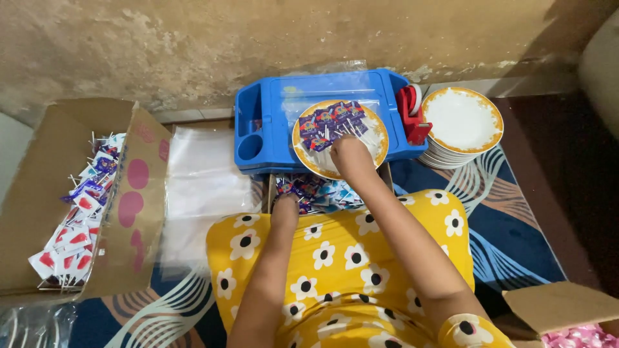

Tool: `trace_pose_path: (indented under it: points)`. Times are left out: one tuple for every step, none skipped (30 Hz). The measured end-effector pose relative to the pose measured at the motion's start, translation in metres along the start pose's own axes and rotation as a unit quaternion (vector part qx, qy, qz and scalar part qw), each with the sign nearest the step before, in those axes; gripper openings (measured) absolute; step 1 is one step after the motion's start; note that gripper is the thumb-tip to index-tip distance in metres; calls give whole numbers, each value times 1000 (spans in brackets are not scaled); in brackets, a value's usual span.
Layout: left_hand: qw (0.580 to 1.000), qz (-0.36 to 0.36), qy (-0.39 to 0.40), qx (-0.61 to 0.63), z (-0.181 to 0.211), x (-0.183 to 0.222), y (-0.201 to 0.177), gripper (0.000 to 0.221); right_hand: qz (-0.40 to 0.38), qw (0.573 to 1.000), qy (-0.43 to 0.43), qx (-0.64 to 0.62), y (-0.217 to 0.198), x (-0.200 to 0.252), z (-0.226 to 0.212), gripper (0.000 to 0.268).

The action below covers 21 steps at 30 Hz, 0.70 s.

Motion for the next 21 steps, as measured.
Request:
trace_pose_path:
  points:
    - [1000,0,-1,1,1,2,-2,21,-1,1000,-1,0,3,0,-2,12]
    - [1000,4,3,3,2,3,-4,20,-6,1000,-1,-10,6,-1,-4,13]
    - [1000,8,7,4,3,5,-6,20,-11,1000,-1,-20,9,-1,-6,13]
    - [1000,9,7,4,2,4,-3,20,-11,1000,-2,-20,10,1,-9,13]
    - [1000,12,9,3,1,3,-1,19,-19,999,-5,-25,10,3,-13,13]
    - [1000,16,12,1,-1,1,0,18,-26,999,-9,-30,10,5,-16,14]
    - [1000,17,12,1,1,1,-2,18,-25,999,-10,-30,11,5,-15,14]
    - [1000,16,14,-4,1,2,-4,18,-20,999,-6,-25,12,6,-15,13]
    - [1000,16,15,-8,2,4,-5,18,-16,1000,-2,-20,13,6,-16,13]
    - [1000,16,15,-8,2,5,-6,18,-17,1000,-3,-20,9,8,-17,13]
    - [1000,12,12,-6,3,7,-6,19,-4,1000,1,-20,4,9,-18,12]
    - [1000,9,11,-4,5,6,-7,19,9,1000,6,-19,-1,10,-18,12]
    - [1000,10,12,-4,2,3,-3,19,10,1000,6,-19,1,7,-13,12]
    - [1000,11,13,-14,0,0,2,19,14,1000,8,-4,3,3,-9,12]
    - [1000,13,14,-25,-3,-3,6,19,17,1000,10,11,4,0,-5,12]
    - [1000,13,14,-24,-4,-4,9,19,16,1000,10,11,5,0,-5,12]
    - [1000,14,9,-18,-6,-6,12,19,22,1000,12,11,5,0,-6,12]
    - [1000,16,4,-12,-7,-9,14,19,28,999,15,10,5,-1,-6,12]
    - [1000,17,5,-12,-5,-5,11,19,28,999,14,10,2,4,-11,12]
    - [1000,17,8,-6,-4,-2,7,19,21,1000,9,11,-1,8,-16,12]
    - [1000,17,11,1,-2,1,3,20,13,1000,4,13,-4,12,-21,12]
Point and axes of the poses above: each hand's wrist, its own x-axis away from the middle knuckle, its own y-axis out of the palm, z = x × y, the point moved 2 cm from there along -x, towards the middle knuckle, and after that the axes turned 1 degree about -y, right-handed, at the moved point
